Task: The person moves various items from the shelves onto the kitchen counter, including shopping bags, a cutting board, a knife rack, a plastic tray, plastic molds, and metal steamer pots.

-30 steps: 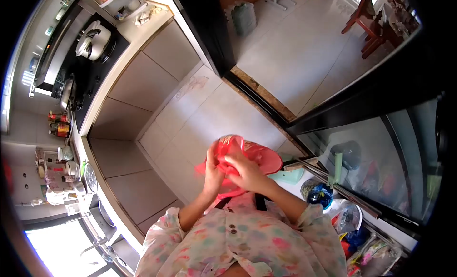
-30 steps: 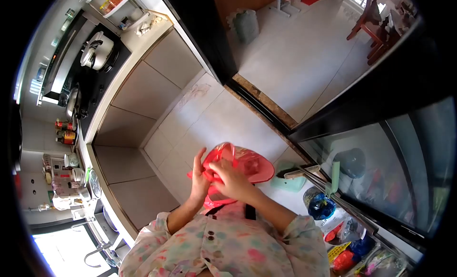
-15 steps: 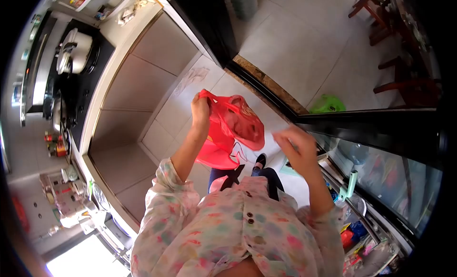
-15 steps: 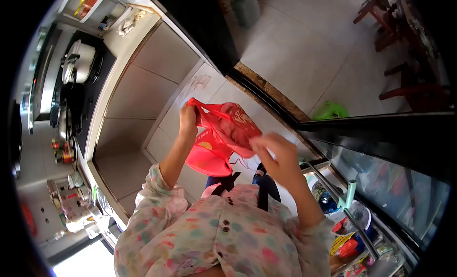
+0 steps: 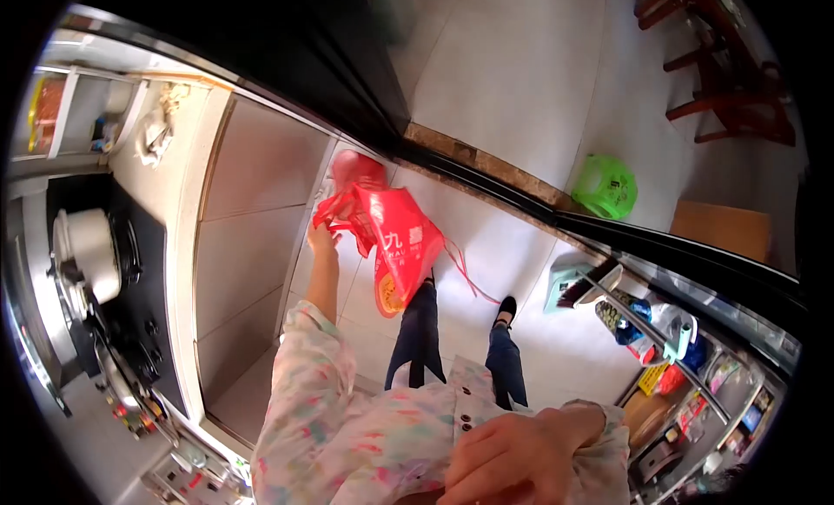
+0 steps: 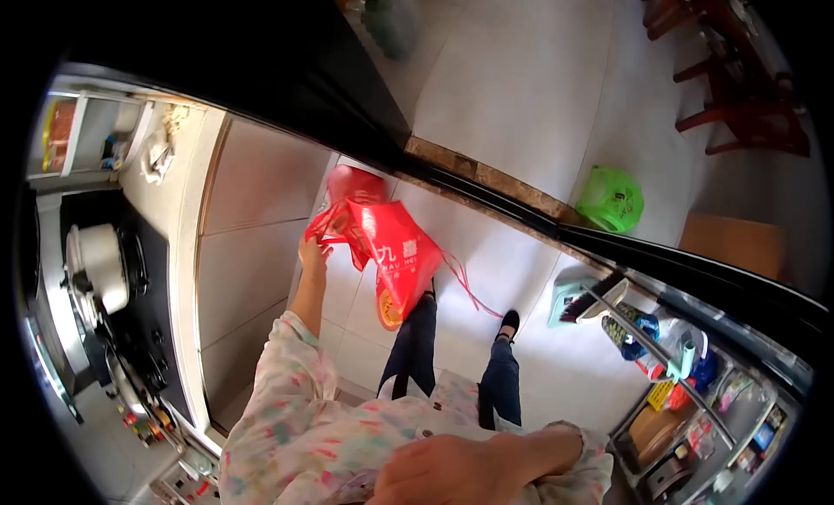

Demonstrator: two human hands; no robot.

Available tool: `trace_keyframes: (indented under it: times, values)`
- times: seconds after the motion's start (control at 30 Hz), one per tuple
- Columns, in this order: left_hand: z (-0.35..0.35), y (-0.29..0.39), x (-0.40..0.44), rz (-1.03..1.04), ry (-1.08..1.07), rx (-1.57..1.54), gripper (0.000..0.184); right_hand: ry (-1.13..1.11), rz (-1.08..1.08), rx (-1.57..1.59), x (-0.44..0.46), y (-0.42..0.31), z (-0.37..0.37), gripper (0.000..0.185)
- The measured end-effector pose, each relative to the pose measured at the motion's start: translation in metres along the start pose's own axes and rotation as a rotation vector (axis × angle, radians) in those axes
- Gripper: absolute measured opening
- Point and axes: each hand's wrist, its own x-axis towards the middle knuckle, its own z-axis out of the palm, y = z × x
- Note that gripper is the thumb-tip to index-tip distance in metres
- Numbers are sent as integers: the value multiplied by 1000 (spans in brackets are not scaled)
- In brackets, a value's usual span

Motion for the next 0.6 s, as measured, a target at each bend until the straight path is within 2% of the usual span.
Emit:
trace_keyframes:
  times: [0.03,0.1,0.17,0.23,0.3,0.37,0.43,0.5,0.53,0.6]
  values:
    - [-12,-10,32,18,32,59,26,1,-52,-2,5,11,-1,48]
    - [-33,-24,92,98,69,159,24,196,-184,-38,18,34,4,42]
    - [-50,-15,118,99,38,148,23,260,-197,-63,25,43,3,40]
    - [-61,-4,135,98,21,100,24,197,-90,-76,32,42,-8,40]
    - [-71,7,149,98,20,16,26,275,-98,-115,34,50,-5,37]
    - [-72,13,163,142,84,69,27,311,-58,-136,37,53,-4,36]
    - [-65,25,169,226,152,107,31,296,30,-132,42,49,-6,36]
    - [-52,49,139,179,261,192,27,187,35,-156,43,53,-8,34]
    - [-47,64,120,158,318,233,26,207,-25,-180,42,58,-3,34]
    - [-52,65,116,38,398,-101,28,328,-208,-249,40,74,17,36]
